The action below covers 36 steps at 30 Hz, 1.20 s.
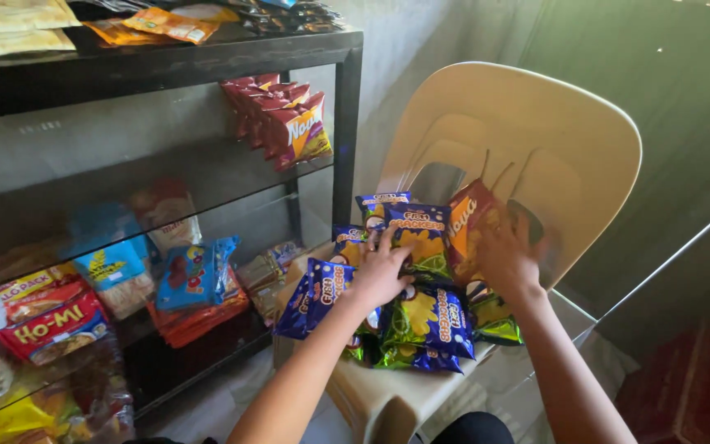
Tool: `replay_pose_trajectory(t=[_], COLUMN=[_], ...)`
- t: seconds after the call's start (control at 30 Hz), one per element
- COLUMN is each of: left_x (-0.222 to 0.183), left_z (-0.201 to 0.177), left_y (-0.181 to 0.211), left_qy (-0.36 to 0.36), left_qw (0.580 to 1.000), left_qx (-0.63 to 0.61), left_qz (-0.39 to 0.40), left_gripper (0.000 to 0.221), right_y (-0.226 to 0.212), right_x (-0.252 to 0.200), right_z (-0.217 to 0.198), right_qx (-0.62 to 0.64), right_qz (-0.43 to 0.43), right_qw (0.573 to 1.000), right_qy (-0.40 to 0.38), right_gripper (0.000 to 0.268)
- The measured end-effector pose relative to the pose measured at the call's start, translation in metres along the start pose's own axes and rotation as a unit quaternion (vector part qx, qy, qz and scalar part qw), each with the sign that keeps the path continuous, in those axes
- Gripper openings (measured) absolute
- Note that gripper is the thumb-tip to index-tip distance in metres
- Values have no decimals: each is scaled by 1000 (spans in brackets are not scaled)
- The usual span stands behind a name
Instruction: Organizing and stacking various snack bags from a chair onto a shelf.
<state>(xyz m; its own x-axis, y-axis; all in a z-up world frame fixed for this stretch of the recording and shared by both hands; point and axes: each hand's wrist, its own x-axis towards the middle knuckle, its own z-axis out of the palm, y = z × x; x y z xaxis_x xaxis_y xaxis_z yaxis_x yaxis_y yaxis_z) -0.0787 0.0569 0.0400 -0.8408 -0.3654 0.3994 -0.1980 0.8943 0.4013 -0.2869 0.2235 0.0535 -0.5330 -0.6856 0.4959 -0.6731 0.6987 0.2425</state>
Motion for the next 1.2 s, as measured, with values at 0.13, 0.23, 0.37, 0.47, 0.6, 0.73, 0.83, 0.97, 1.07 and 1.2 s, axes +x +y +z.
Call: replay_pose_trajectory(t=[0.13, 0.23, 0.37, 0.47, 0.6, 0.73, 0.83, 0.97, 1.07, 1.2], left_x=[-1, -2, 7, 29, 56, 86, 90, 114, 130, 135], left_z=[0, -21, -53, -66, -73, -86, -88, -108, -111, -104], left_y=[-8, -32, -92, -162, -254, -316, -331, -326, -328, -366], left_qy=[45, 125, 235, 292, 336, 338, 293, 307, 368, 414], left_qw=[998, 992, 971, 955, 942, 940, 945, 929, 905, 851], left_qx=[17, -1, -29, -33, -21, 6, -52, -127, -194, -322], left_qz=[-27, -18, 24, 31, -1, -51, -138, -162, -92, 2], left_gripper=[69, 73, 76, 80, 90, 108, 133, 155, 153, 134], right_y=[-38, -89, -157, -208, -290, -333, -350, -363, -355, -336], right_x=[-1, 7, 48, 118, 231, 335, 343, 333, 320, 384], right_z=[-36, -82, -98, -50, 48, 113, 132, 84, 78, 159], right_qx=[76, 144, 276, 384, 533, 651, 668, 752, 761, 822], right_qz=[-55, -82, -145, -201, -155, -108, -53, 71, 91, 58], right_qw=[980, 975, 935, 889, 827, 749, 741, 655, 624, 557], right_qy=[177, 146, 166, 148, 89, 62, -53, 5, -149, -102], right_gripper=[48, 43, 52, 57, 61, 64, 54, 65, 70, 69])
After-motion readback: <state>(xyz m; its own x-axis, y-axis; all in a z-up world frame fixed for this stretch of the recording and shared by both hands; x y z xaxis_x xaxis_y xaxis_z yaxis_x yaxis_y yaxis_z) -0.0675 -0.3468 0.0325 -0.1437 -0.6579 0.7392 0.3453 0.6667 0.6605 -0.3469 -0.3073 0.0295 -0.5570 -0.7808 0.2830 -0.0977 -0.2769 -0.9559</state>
